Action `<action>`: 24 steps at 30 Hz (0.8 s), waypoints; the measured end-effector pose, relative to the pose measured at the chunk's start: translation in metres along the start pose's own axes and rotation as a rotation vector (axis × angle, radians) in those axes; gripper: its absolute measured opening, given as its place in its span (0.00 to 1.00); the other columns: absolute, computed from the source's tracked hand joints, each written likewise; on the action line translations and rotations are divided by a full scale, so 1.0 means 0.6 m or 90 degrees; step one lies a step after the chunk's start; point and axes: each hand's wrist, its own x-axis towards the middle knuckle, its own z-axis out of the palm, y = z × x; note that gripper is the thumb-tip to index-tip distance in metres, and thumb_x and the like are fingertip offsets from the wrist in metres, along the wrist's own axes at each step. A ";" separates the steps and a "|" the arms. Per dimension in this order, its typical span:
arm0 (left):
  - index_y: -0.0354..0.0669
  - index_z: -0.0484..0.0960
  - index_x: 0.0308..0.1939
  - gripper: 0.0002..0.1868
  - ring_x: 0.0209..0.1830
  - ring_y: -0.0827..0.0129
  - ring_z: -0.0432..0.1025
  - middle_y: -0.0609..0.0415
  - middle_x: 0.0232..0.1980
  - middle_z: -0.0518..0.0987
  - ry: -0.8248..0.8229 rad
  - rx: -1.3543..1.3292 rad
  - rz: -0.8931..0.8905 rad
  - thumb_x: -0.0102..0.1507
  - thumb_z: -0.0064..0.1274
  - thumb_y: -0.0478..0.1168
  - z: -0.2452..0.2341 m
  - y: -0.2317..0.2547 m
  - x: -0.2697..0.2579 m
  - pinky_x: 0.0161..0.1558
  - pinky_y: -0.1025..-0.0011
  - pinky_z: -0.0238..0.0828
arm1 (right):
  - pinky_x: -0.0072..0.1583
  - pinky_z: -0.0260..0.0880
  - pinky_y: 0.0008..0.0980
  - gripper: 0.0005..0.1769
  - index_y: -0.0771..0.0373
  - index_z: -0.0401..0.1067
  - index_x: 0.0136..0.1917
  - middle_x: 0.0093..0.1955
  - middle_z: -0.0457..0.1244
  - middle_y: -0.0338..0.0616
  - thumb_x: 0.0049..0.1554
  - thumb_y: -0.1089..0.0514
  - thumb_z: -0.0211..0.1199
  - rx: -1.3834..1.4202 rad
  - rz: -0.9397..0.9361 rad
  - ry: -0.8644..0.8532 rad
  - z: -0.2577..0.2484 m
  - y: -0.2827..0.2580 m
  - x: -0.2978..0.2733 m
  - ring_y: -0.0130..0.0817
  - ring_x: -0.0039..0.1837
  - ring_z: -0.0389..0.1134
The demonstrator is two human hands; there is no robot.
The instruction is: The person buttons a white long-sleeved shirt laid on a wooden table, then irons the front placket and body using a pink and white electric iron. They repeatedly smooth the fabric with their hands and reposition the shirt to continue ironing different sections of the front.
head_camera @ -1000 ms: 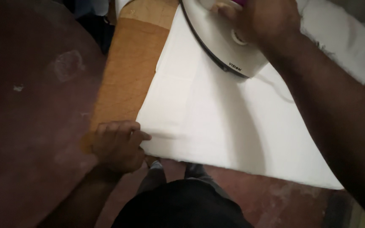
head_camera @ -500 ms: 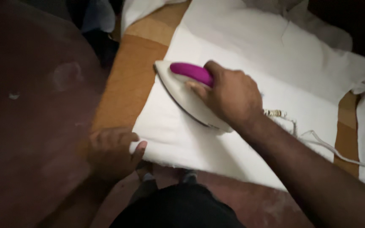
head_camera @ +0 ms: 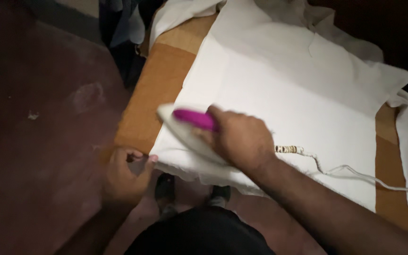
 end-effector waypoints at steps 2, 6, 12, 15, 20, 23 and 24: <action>0.39 0.74 0.48 0.26 0.50 0.56 0.76 0.44 0.47 0.79 -0.058 -0.071 -0.085 0.58 0.68 0.51 0.012 -0.006 -0.009 0.49 0.60 0.71 | 0.40 0.74 0.46 0.26 0.52 0.73 0.54 0.37 0.70 0.43 0.59 0.31 0.56 0.000 -0.138 0.001 0.013 -0.006 -0.028 0.40 0.34 0.73; 0.35 0.70 0.52 0.31 0.51 0.60 0.75 0.41 0.48 0.80 -0.054 -0.164 -0.059 0.56 0.68 0.49 0.040 -0.011 -0.026 0.51 0.62 0.70 | 0.41 0.74 0.46 0.27 0.53 0.72 0.54 0.38 0.70 0.43 0.59 0.29 0.56 -0.012 -0.102 -0.035 0.021 -0.004 -0.037 0.39 0.36 0.73; 0.37 0.80 0.47 0.20 0.44 0.61 0.77 0.47 0.42 0.84 -0.123 -0.136 -0.049 0.60 0.62 0.49 0.027 -0.033 -0.021 0.49 0.64 0.73 | 0.47 0.75 0.45 0.27 0.47 0.72 0.59 0.40 0.71 0.42 0.58 0.29 0.57 -0.036 0.100 -0.053 -0.007 0.040 -0.037 0.39 0.40 0.74; 0.37 0.85 0.43 0.18 0.43 0.56 0.74 0.46 0.42 0.82 -0.132 -0.053 0.064 0.61 0.62 0.49 0.014 -0.047 -0.018 0.47 0.61 0.71 | 0.46 0.75 0.45 0.27 0.47 0.72 0.59 0.41 0.71 0.41 0.57 0.29 0.58 -0.037 0.031 -0.058 0.003 0.041 -0.058 0.39 0.40 0.74; 0.38 0.85 0.39 0.19 0.42 0.61 0.76 0.49 0.38 0.83 -0.186 -0.059 0.045 0.61 0.61 0.53 -0.005 -0.044 -0.005 0.44 0.61 0.73 | 0.43 0.75 0.45 0.26 0.47 0.73 0.56 0.41 0.70 0.39 0.57 0.28 0.58 -0.083 -0.150 -0.023 0.034 0.031 -0.069 0.40 0.40 0.73; 0.39 0.85 0.41 0.19 0.38 0.60 0.74 0.48 0.34 0.80 -0.212 0.036 -0.030 0.60 0.62 0.53 -0.018 -0.024 -0.004 0.43 0.60 0.72 | 0.44 0.74 0.44 0.27 0.47 0.74 0.56 0.40 0.71 0.39 0.56 0.27 0.59 -0.074 -0.026 -0.016 0.025 0.061 -0.051 0.38 0.41 0.73; 0.39 0.84 0.41 0.19 0.36 0.60 0.73 0.49 0.32 0.79 -0.238 0.029 -0.065 0.61 0.61 0.53 -0.023 -0.018 -0.004 0.42 0.60 0.72 | 0.44 0.74 0.44 0.27 0.46 0.74 0.56 0.40 0.71 0.38 0.55 0.27 0.60 -0.087 -0.073 -0.031 0.020 0.078 -0.057 0.37 0.40 0.74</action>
